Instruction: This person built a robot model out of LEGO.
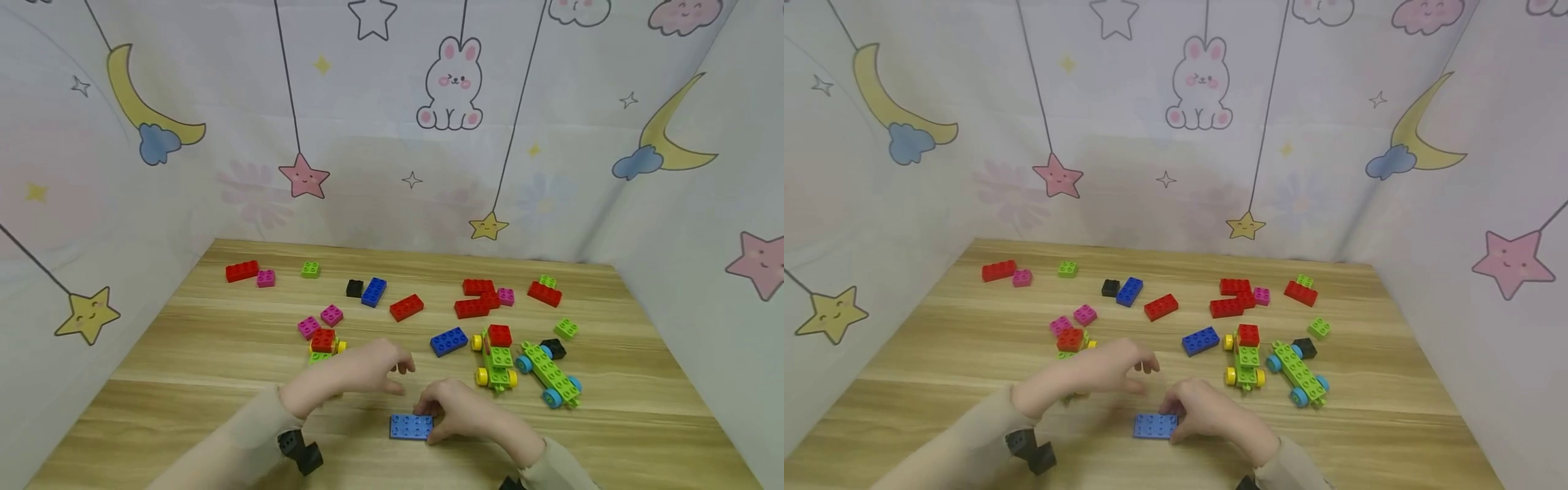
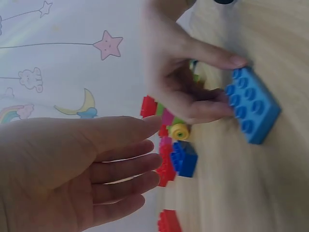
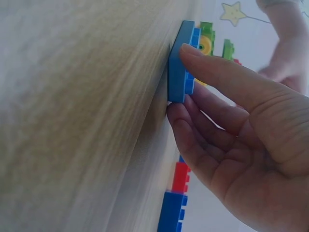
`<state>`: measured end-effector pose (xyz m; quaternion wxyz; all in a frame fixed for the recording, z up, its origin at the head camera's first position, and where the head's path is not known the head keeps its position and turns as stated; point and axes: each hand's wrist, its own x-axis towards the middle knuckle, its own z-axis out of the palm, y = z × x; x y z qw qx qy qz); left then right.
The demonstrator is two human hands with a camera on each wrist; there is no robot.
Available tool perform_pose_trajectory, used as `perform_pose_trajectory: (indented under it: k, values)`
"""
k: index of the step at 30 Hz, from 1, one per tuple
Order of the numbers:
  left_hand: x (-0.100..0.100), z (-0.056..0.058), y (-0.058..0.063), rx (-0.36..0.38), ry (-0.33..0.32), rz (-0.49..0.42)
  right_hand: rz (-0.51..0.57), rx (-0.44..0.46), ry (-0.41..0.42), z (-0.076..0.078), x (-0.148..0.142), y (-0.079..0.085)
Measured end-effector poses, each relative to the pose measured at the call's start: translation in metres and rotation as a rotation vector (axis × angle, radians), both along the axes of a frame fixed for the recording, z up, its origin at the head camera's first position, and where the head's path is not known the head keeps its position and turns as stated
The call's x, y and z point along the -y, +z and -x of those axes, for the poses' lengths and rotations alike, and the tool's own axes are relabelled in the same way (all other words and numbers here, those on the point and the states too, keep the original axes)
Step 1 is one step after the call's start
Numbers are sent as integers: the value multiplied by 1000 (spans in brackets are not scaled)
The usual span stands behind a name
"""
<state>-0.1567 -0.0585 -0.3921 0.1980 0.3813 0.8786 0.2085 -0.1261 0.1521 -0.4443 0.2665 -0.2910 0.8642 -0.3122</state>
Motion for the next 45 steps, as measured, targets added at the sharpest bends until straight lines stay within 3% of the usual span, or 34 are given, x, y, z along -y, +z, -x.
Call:
perform_pose_trajectory:
  k: [6,12,17,24,33,38,45]
  values:
    - [-2,14,21,-92,32,1,1,21,-10,1,0,0]
    - [-6,33,39,-167,116,-4,-5,34,-13,1,1,-1]
    - [-10,54,44,-212,167,-11,-6,39,-14,0,0,0]
    - [-20,82,36,-172,208,7,-4,35,-15,0,0,-2]
    - [-27,114,17,-139,241,12,-4,32,-19,1,0,-3]
    - [-31,122,9,-89,258,16,-4,41,-17,2,1,-3]
    - [-40,124,0,-34,278,64,3,49,-15,3,0,-3]
